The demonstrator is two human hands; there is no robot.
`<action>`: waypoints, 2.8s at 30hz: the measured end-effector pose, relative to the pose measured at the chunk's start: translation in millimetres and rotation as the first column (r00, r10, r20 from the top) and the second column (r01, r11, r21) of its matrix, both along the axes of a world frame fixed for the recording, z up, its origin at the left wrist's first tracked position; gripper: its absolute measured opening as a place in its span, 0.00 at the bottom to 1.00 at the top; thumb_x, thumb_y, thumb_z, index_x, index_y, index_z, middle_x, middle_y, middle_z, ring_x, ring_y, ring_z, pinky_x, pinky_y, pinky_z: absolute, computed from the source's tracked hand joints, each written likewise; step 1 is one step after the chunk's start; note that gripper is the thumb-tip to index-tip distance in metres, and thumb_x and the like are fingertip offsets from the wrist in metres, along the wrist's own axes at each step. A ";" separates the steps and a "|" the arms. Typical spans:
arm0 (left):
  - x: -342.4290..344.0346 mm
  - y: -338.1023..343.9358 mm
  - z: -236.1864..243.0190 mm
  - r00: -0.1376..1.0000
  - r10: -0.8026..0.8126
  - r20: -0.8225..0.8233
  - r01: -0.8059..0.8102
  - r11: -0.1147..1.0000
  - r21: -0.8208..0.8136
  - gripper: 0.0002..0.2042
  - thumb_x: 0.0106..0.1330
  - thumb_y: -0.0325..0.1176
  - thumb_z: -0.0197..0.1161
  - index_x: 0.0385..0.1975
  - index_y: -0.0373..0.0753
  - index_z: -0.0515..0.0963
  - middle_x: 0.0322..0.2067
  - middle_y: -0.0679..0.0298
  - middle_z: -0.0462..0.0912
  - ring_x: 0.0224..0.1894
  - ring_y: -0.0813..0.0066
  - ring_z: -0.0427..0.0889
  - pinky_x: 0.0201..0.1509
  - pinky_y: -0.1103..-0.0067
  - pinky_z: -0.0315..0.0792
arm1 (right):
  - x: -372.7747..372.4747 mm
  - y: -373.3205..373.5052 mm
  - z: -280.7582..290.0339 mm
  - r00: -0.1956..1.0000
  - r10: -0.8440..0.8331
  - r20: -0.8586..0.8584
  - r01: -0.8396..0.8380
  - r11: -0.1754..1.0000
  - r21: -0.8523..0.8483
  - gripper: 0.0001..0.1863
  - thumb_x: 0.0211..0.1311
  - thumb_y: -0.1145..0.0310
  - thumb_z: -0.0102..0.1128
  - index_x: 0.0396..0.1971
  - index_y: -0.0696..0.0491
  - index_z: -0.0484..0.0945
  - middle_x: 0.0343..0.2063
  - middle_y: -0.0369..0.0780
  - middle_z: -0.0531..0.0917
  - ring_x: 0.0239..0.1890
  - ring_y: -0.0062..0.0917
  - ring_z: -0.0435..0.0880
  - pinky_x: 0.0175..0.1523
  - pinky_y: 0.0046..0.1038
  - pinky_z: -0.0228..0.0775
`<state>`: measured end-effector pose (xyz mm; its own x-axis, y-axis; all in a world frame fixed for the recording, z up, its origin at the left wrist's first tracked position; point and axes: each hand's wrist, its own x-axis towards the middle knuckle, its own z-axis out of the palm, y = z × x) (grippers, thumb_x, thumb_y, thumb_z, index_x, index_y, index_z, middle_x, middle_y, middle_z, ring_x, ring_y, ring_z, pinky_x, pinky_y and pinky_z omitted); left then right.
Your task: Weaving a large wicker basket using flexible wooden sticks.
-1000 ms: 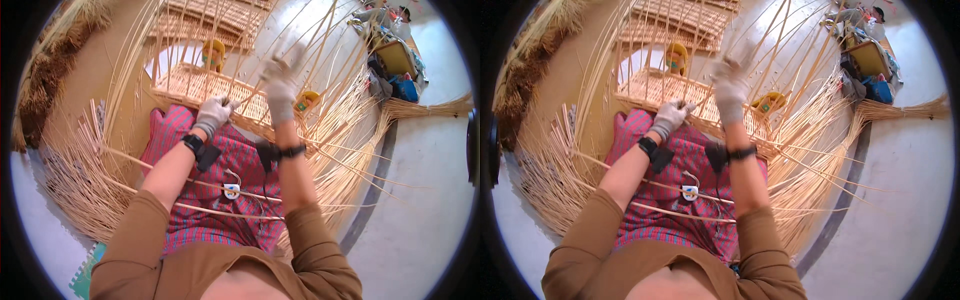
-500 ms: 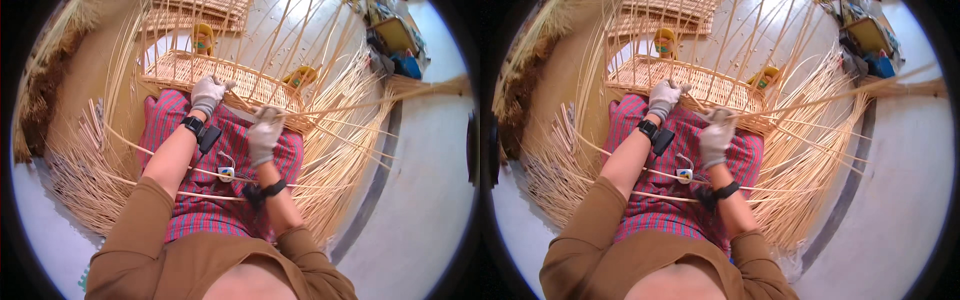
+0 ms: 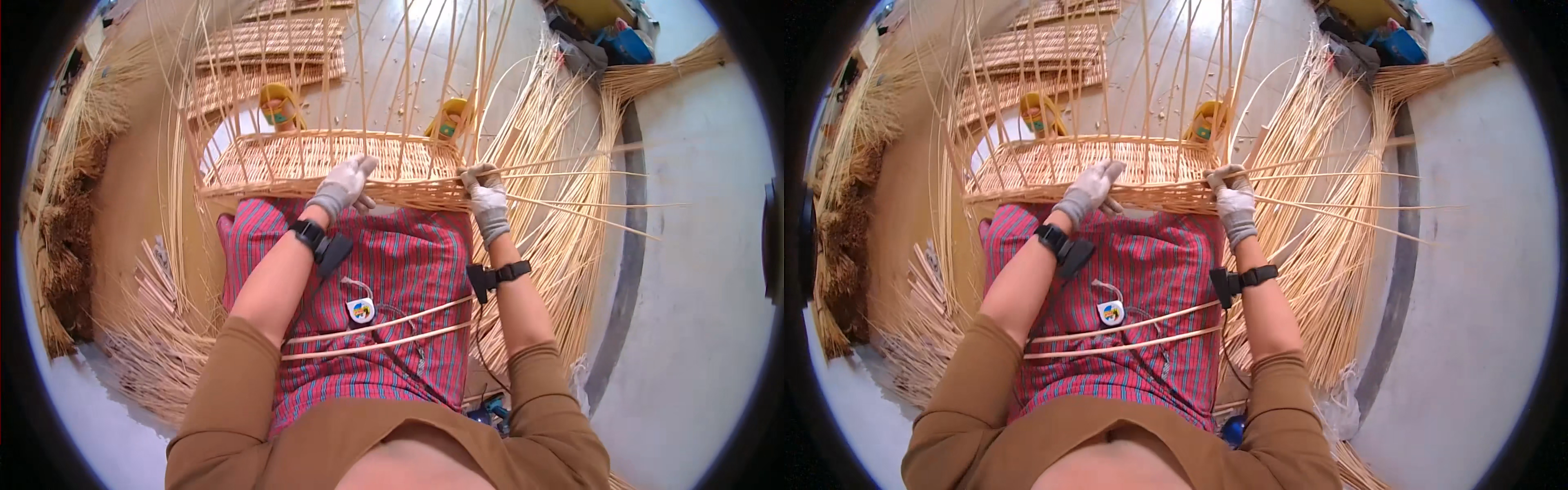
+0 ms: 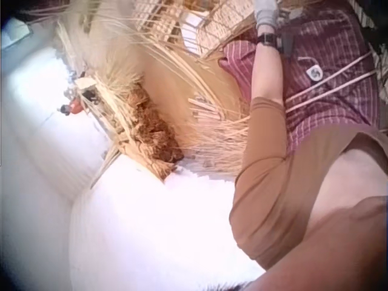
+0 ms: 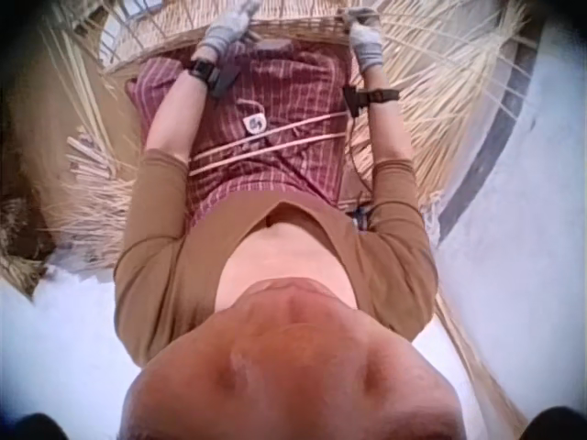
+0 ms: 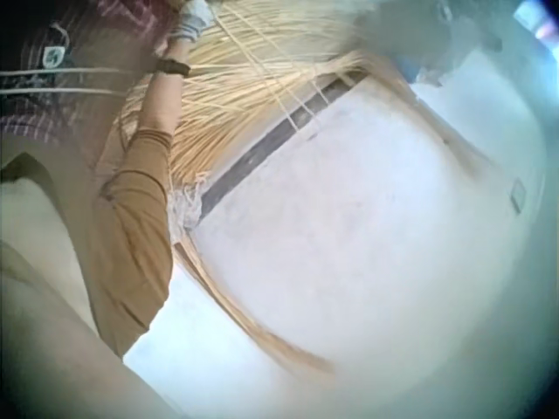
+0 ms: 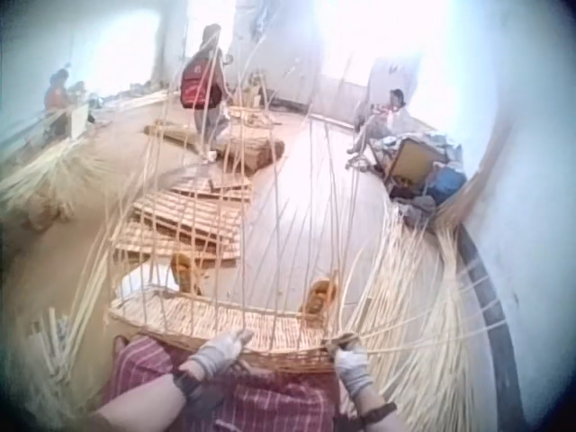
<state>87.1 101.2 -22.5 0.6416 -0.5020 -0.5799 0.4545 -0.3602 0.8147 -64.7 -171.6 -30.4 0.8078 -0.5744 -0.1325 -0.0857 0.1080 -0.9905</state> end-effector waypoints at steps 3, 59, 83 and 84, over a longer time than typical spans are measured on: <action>-9.1 5.1 -3.1 0.979 -0.102 0.178 0.093 0.994 0.056 0.24 0.77 0.49 0.58 0.62 0.37 0.73 0.37 0.53 0.87 0.26 0.66 0.89 0.26 0.72 0.83 | 29.8 4.3 22.7 0.990 -0.034 -0.137 0.037 0.999 0.023 0.11 0.65 0.81 0.67 0.41 0.51 0.75 0.44 0.41 0.89 0.40 0.22 0.88 0.39 0.23 0.81; -75.2 -30.9 58.5 0.854 -0.141 0.501 0.233 0.964 -0.127 0.33 0.73 0.32 0.66 0.75 0.42 0.59 0.65 0.52 0.74 0.44 0.77 0.83 0.51 0.76 0.80 | -52.5 64.0 106.5 0.940 0.244 -0.237 -0.341 0.657 -0.673 0.22 0.62 0.71 0.66 0.58 0.47 0.78 0.54 0.48 0.81 0.47 0.41 0.85 0.52 0.39 0.79; -1.6 210.6 94.7 0.747 -0.278 0.605 0.115 0.949 0.294 0.18 0.66 0.29 0.71 0.55 0.44 0.79 0.36 0.60 0.87 0.40 0.67 0.86 0.48 0.75 0.80 | -16.5 151.5 144.9 0.948 0.208 0.240 -0.223 0.974 0.038 0.12 0.75 0.77 0.56 0.55 0.56 0.77 0.43 0.42 0.87 0.43 0.27 0.87 0.50 0.31 0.83; 17.0 218.4 91.2 0.393 -0.487 0.780 -0.025 0.842 0.539 0.26 0.63 0.30 0.72 0.62 0.53 0.75 0.38 0.55 0.87 0.40 0.58 0.87 0.48 0.70 0.80 | -10.8 143.0 139.1 0.963 0.078 0.257 -0.094 0.994 0.049 0.12 0.75 0.76 0.56 0.55 0.56 0.77 0.43 0.42 0.87 0.41 0.26 0.88 0.49 0.31 0.83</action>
